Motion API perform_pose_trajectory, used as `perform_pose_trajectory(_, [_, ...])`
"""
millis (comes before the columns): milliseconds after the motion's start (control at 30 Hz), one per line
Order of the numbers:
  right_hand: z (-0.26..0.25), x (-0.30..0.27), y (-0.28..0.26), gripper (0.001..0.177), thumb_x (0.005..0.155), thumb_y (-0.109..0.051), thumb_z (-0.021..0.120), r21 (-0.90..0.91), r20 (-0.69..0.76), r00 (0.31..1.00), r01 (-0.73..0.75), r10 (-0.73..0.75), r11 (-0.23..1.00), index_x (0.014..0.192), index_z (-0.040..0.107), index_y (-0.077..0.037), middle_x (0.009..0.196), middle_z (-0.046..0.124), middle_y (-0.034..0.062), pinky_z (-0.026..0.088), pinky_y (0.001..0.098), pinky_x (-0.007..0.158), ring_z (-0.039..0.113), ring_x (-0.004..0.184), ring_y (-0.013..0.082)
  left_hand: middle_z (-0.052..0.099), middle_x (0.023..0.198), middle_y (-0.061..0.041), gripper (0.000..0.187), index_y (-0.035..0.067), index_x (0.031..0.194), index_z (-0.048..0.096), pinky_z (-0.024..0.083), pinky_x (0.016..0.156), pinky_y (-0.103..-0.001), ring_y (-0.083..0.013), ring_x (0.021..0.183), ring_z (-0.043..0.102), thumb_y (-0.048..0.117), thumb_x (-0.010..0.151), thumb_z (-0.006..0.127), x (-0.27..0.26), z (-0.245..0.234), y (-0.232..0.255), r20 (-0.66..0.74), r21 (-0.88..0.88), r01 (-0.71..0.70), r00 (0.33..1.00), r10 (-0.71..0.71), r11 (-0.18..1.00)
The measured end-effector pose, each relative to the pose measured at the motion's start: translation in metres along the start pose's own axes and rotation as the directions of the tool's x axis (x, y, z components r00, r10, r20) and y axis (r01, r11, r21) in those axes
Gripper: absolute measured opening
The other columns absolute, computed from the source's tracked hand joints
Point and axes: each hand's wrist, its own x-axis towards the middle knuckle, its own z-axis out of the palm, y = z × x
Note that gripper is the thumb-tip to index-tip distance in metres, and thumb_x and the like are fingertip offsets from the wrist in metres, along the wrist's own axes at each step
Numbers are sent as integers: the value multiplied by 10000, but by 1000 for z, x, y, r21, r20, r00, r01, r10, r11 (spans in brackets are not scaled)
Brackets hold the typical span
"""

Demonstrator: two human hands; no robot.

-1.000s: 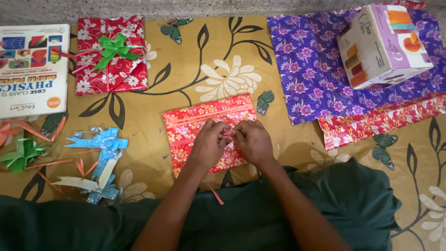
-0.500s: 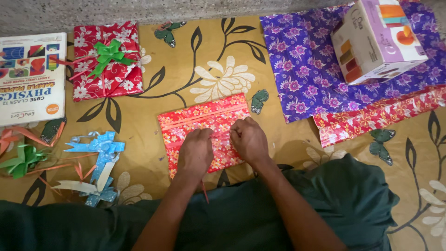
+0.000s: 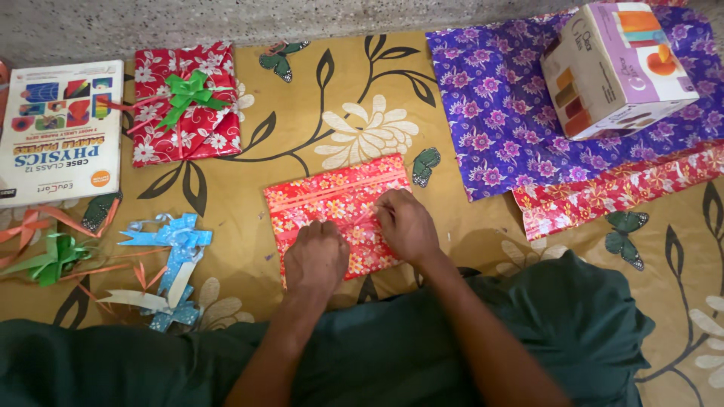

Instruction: The person ties a pink ribbon around a red floral-wrapped gift box. They wrap the ribbon horizontally and vertically, then tie a decorative bow on top.

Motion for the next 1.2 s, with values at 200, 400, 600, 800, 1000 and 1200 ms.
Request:
perform_pose_trajectory(200, [-10,35,-12,74,893,-76,676,62,189,971,136,-146,989,950,653,-36,916,670,164,528,446,745,665,859,360,708,958,-179,230,77,954,699,550,785,-524,-379,927,683,287,868,660,-11,-4,18,109,-191,218,974,-200,957])
perform_pose_trajectory(400, [10,86,-29,63,846,-115,680,-7,536,770,414,-346,910,878,668,-62,915,680,136,515,463,806,654,927,352,764,875,-153,197,83,958,740,569,768,-463,-344,822,741,243,850,702,-14,11,29,53,-529,306,943,-329,792])
perform_pose_trajectory(600, [44,102,-47,44,787,-158,701,-159,744,592,607,-309,779,757,728,-174,885,695,28,498,432,839,647,992,271,763,900,-158,169,100,968,772,572,738,-457,-360,831,741,216,880,685,-15,29,54,-2,-671,322,900,-436,668])
perform_pose_trajectory(800, [57,92,-56,37,760,-254,743,-153,763,473,794,-441,588,748,754,-220,821,666,-29,404,425,896,588,1002,216,729,867,-198,125,53,883,751,543,712,-504,-415,816,702,162,872,690,-9,41,63,-83,-638,302,888,-453,708])
perform_pose_trajectory(1000, [50,95,-43,101,765,-265,741,-244,694,572,758,-437,604,690,737,-199,816,653,-45,381,407,919,576,1008,190,712,855,-221,108,65,877,751,546,727,-507,-412,801,698,149,865,684,-8,43,58,-64,-601,235,939,-339,764])
perform_pose_trajectory(1200, [35,95,-16,83,761,-248,740,-288,492,755,611,-433,738,714,733,-179,812,665,-17,349,441,908,568,956,220,688,840,-212,124,19,804,699,539,760,-513,-403,812,673,128,859,677,-14,31,32,-120,-464,19,989,-85,886])
